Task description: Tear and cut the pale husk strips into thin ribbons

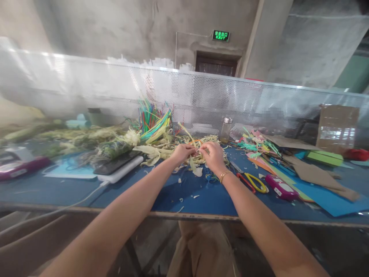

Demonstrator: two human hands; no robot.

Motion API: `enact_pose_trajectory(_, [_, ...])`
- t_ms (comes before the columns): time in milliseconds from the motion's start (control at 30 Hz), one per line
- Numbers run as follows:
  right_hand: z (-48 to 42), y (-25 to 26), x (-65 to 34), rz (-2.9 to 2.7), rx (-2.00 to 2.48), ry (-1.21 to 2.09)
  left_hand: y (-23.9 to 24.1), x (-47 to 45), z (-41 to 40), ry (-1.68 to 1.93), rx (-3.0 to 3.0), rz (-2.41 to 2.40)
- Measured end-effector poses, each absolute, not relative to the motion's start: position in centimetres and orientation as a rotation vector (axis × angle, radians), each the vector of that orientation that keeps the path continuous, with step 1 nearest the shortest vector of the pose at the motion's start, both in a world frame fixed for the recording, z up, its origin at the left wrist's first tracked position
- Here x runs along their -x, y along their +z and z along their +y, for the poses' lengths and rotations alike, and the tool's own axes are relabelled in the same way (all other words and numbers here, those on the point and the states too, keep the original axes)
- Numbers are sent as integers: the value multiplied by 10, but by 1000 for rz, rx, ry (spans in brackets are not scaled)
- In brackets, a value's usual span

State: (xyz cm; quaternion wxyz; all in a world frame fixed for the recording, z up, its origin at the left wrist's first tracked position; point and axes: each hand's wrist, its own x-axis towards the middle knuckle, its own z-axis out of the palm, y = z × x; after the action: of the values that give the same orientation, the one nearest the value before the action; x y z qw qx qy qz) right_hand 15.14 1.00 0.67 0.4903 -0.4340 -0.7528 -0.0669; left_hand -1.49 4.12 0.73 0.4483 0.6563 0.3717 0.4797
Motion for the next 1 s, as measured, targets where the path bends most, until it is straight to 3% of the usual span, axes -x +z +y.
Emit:
enact_pose_trajectory(433, [23, -2, -154, -1715, 1142, 92, 10, 13, 39, 1125, -1435, 702])
enact_pose_trajectory(800, [24, -3, -151, -1588, 1072, 274, 2, 6, 43, 1176, -1963, 810])
enact_pose_trajectory(1000, [23, -2, -150, -1588, 1056, 271, 3, 5, 38, 1229, -1738, 901])
